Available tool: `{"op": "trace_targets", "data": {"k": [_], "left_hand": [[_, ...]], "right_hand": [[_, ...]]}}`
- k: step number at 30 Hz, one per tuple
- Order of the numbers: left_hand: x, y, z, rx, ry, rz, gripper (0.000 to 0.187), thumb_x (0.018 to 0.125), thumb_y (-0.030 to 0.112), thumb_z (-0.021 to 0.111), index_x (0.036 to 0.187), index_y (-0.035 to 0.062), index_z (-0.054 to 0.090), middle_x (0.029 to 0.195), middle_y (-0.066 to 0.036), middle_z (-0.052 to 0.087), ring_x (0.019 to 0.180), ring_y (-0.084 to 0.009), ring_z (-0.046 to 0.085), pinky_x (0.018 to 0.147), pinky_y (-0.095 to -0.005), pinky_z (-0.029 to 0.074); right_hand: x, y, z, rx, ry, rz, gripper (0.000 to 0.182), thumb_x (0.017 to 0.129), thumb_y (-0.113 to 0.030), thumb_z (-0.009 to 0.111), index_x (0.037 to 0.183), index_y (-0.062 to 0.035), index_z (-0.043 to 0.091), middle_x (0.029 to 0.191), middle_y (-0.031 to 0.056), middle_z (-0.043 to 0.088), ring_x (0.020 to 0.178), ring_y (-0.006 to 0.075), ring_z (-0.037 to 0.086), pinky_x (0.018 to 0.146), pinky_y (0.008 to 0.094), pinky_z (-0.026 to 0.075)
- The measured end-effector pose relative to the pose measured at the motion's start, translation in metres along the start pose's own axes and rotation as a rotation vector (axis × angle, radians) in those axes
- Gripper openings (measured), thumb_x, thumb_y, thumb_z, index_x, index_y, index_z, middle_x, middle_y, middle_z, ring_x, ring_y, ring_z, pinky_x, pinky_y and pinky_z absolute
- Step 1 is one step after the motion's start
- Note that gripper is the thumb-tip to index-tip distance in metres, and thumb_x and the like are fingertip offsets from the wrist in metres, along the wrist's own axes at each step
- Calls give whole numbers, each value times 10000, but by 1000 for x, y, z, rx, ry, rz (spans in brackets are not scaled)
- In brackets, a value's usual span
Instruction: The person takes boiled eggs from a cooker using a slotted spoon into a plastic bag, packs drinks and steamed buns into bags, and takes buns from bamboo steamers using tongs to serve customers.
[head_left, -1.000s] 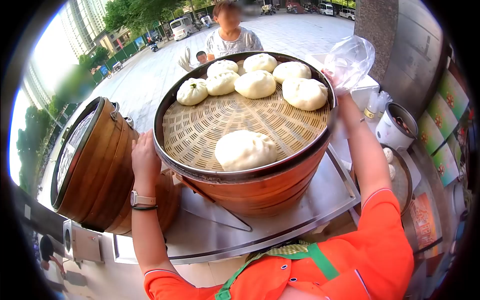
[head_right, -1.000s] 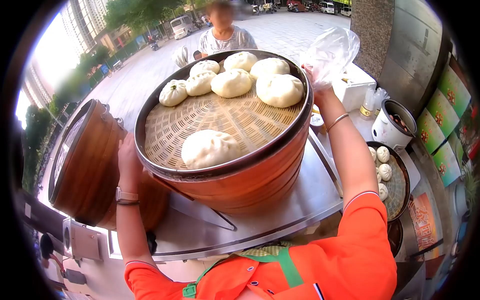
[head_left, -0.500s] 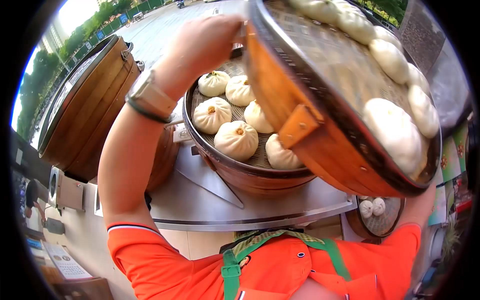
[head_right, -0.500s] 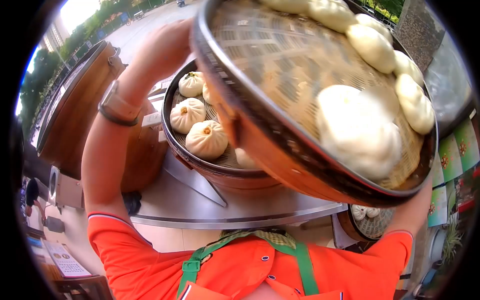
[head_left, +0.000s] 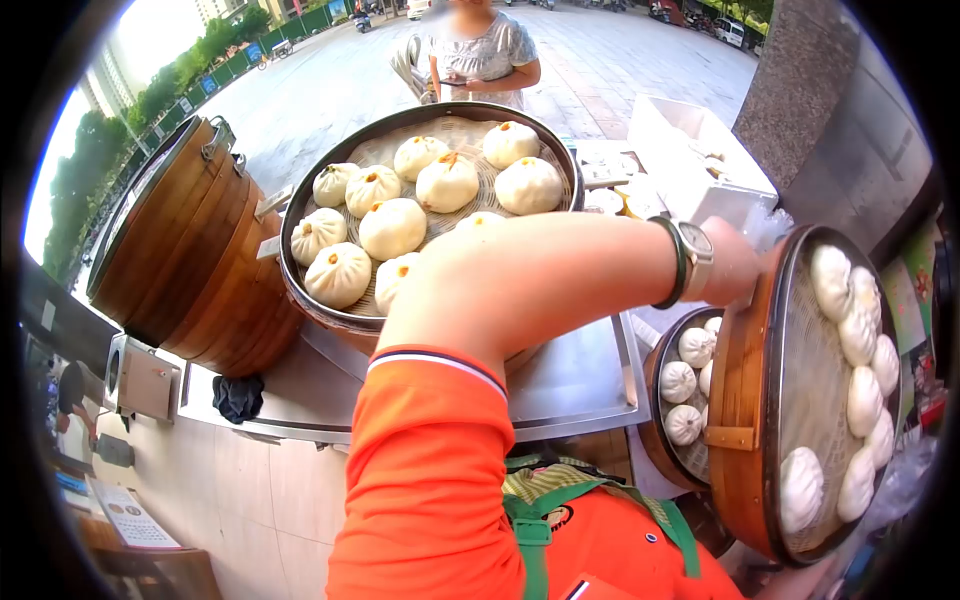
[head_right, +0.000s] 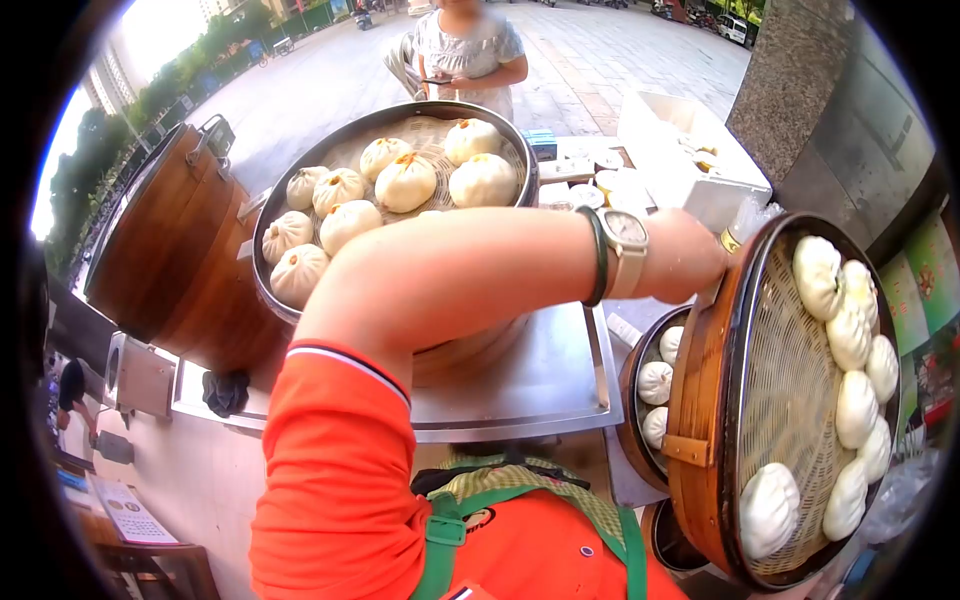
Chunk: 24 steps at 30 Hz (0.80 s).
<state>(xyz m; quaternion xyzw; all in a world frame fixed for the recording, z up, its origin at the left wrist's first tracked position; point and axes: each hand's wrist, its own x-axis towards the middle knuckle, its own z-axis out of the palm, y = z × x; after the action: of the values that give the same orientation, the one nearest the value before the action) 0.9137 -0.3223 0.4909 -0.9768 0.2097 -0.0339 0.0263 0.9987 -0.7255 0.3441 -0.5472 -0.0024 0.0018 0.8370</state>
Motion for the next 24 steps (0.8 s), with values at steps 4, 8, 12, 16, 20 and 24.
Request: {"op": "trace_targets", "data": {"k": [4, 8, 12, 16, 20, 24], "left_hand": [[35, 18, 29, -50, 81, 77, 147, 703, 107, 594, 824, 37, 638, 779, -98, 651, 739, -266, 639, 618, -360, 502], [42, 17, 32, -28, 68, 65, 158, 710, 103, 588, 847, 36, 631, 789, -107, 652, 750, -275, 641, 630, -369, 503], [35, 10, 28, -19, 77, 3, 134, 724, 101, 572, 826, 47, 640, 793, -117, 655, 777, -284, 643, 662, -370, 506], [41, 12, 34, -36, -81, -77, 216, 666, 225, 678, 810, 66, 655, 776, -102, 656, 747, -261, 644, 644, -369, 505], [68, 14, 84, 11, -150, -100, 139, 721, 205, 603, 799, 105, 660, 794, -81, 652, 783, -256, 633, 665, -375, 485], [88, 11, 140, 28, -142, -115, 141, 767, 206, 555, 811, 122, 658, 823, -81, 651, 808, -255, 628, 719, -388, 457]], "right_hand": [[6, 0, -51, 16, 119, 8, 265, 883, -270, 529, 1041, -58, 545, 959, 48, 575, 829, 137, 554, 699, 284, 482], [11, 7, -83, 25, 201, 19, 269, 884, -272, 525, 1044, -57, 545, 964, 49, 576, 833, 137, 556, 701, 286, 482], [9, 4, -122, 16, 272, 9, 273, 886, -274, 521, 1047, -55, 544, 970, 50, 578, 836, 138, 557, 704, 288, 483], [-2, -4, -162, 12, 382, 6, 276, 888, -277, 517, 1050, -54, 544, 975, 51, 580, 840, 138, 559, 706, 289, 483], [-6, 17, -183, 78, 456, 49, 280, 890, -279, 513, 1052, -52, 544, 981, 52, 581, 843, 138, 560, 708, 291, 483], [6, 54, -182, 148, 487, 104, 284, 892, -281, 509, 1055, -51, 543, 986, 53, 583, 846, 139, 562, 710, 293, 484]]}}
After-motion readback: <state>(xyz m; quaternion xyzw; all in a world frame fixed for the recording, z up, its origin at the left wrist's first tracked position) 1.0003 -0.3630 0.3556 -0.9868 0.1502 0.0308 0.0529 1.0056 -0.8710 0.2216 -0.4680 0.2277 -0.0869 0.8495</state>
